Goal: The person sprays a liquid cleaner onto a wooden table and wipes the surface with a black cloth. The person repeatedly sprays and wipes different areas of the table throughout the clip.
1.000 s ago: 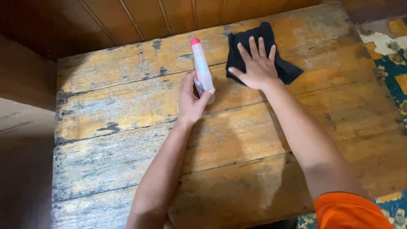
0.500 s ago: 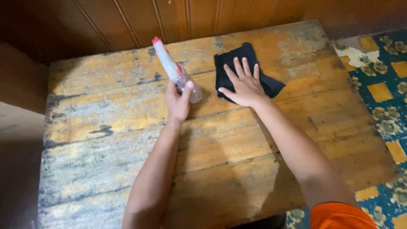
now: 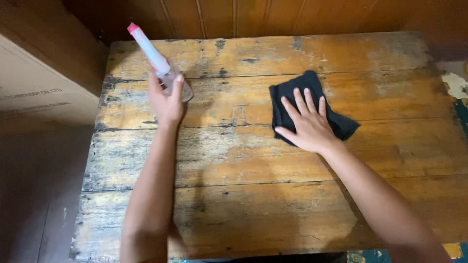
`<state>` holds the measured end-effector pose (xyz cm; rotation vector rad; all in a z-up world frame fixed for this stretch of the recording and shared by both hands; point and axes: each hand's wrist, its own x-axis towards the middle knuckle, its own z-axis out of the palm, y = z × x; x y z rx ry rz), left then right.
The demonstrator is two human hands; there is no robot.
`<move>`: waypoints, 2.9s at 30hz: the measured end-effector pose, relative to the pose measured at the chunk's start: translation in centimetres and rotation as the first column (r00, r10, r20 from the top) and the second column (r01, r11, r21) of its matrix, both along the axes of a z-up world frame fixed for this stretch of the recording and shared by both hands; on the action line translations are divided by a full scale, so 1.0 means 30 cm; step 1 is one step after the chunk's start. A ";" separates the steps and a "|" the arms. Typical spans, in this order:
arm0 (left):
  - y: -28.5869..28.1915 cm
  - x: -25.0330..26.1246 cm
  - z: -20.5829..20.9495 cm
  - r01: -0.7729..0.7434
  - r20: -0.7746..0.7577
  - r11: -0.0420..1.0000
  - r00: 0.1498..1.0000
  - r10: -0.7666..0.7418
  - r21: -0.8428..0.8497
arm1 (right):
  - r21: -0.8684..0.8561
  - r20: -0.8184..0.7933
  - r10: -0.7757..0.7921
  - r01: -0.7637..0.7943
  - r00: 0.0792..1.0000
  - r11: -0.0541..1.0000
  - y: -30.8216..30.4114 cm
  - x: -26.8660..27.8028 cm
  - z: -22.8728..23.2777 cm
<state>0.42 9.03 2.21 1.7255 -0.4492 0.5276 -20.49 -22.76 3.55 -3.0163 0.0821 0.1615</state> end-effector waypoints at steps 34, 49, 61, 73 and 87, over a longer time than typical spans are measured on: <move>0.489 0.053 0.038 -0.472 0.232 0.879 0.849 0.474 -0.067 | 0.019 -0.073 0.232 -0.231 0.970 0.973 0.324 0.122 -0.036; 0.570 0.140 -0.186 -0.666 -0.020 0.724 0.738 0.674 -0.178 | 0.025 0.052 0.182 -0.183 0.982 0.983 0.699 0.747 -0.039; 0.539 0.153 -0.120 -0.718 -0.141 0.649 0.691 0.709 -0.253 | 0.071 0.025 0.309 -0.310 0.951 0.948 1.104 0.983 -0.033; 0.581 0.125 -0.098 -0.658 -0.378 0.614 0.753 0.539 -0.435 | 0.111 -0.019 0.557 -0.551 0.831 0.827 1.054 0.563 0.019; 0.904 -0.008 -0.144 -0.530 -0.356 0.657 0.848 0.393 -0.537 | 0.078 0.021 0.633 -0.633 0.773 0.770 1.083 0.350 -0.011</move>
